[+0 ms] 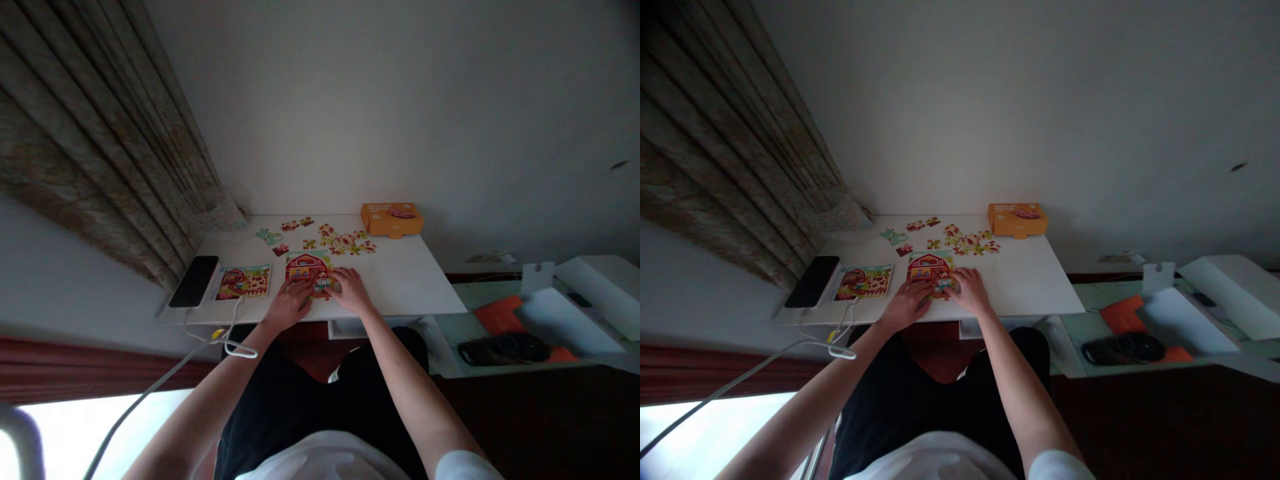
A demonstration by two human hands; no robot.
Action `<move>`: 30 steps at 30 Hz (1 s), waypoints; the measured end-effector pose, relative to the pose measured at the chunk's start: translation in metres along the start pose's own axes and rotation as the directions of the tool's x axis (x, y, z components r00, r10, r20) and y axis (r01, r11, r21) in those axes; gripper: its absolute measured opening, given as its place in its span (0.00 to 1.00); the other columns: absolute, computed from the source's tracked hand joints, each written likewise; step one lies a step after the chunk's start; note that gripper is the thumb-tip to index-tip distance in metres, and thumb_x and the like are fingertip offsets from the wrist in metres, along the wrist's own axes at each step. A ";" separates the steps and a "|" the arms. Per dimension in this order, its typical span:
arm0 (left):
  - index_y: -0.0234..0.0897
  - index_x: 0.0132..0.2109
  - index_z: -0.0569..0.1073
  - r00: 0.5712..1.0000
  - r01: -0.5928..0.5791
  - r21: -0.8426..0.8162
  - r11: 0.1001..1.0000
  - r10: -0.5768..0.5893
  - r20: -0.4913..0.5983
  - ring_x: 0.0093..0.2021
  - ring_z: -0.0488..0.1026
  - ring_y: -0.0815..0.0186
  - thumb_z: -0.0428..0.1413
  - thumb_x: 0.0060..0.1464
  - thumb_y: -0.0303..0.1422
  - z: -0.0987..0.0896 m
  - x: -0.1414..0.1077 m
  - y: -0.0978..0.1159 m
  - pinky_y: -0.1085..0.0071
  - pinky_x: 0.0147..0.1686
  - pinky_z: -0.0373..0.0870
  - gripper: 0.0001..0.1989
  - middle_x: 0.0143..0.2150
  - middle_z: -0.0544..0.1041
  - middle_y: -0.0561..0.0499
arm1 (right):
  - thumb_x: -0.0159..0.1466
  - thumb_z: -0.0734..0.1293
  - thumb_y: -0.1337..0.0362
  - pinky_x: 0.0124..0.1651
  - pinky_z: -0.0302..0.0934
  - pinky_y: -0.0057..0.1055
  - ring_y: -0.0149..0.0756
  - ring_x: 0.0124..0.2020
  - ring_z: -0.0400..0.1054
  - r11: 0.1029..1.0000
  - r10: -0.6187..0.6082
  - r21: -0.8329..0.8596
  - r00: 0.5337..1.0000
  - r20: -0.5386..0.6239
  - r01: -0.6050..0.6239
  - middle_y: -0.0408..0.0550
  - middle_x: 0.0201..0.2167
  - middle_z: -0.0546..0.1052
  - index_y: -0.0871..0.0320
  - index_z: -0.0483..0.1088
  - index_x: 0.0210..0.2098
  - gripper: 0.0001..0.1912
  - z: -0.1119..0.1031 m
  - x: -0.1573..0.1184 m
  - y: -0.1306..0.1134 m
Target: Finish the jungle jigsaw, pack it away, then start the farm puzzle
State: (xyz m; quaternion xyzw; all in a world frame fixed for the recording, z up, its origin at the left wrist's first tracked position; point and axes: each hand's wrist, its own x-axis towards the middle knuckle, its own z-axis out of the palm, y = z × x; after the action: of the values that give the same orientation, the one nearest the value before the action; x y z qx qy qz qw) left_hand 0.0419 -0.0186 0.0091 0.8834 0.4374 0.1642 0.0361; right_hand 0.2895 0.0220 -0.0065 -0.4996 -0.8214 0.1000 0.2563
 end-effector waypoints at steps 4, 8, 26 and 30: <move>0.39 0.65 0.73 0.999 -0.034 -0.006 0.999 0.034 0.019 0.68 0.68 0.55 0.51 0.69 0.34 -0.002 -0.001 -0.003 0.48 0.72 0.56 0.20 0.66 0.74 0.43 | 0.69 0.69 0.53 0.68 0.53 0.51 0.48 0.62 0.67 1.000 0.000 0.002 1.000 0.004 0.000 0.54 0.59 0.76 0.53 0.74 0.58 0.20 0.002 -0.001 0.001; 0.43 0.70 0.66 0.992 -0.114 0.005 0.993 0.114 0.063 0.73 0.60 0.55 0.50 0.70 0.39 -0.001 -0.004 -0.007 0.47 0.74 0.51 0.25 0.74 0.63 0.44 | 0.70 0.68 0.54 0.70 0.51 0.53 0.48 0.63 0.66 1.000 -0.006 0.021 1.000 0.008 0.006 0.54 0.60 0.76 0.53 0.73 0.59 0.20 0.004 -0.003 0.000; 0.42 0.67 0.70 0.988 0.155 0.006 0.988 -0.155 -0.027 0.71 0.64 0.52 0.52 0.69 0.41 0.002 -0.025 -0.028 0.44 0.72 0.56 0.24 0.70 0.69 0.41 | 0.71 0.62 0.56 0.57 0.67 0.44 0.47 0.50 0.75 0.949 0.235 0.264 0.945 -0.225 -0.173 0.57 0.48 0.81 0.56 0.76 0.49 0.15 0.007 -0.009 0.023; 0.41 0.66 0.71 0.989 0.145 0.029 0.989 -0.144 -0.031 0.72 0.63 0.52 0.50 0.70 0.39 0.005 -0.021 -0.021 0.44 0.72 0.56 0.22 0.70 0.69 0.40 | 0.70 0.66 0.52 0.65 0.58 0.53 0.52 0.62 0.67 0.996 0.090 0.009 0.992 -0.086 -0.090 0.57 0.62 0.75 0.52 0.74 0.58 0.20 0.003 -0.008 0.008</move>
State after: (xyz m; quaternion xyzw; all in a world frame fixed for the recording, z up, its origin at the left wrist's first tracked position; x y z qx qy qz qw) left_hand 0.0160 -0.0217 -0.0053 0.8475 0.5031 0.1671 0.0279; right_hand 0.2969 0.0188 -0.0149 -0.5393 -0.7860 0.0918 0.2880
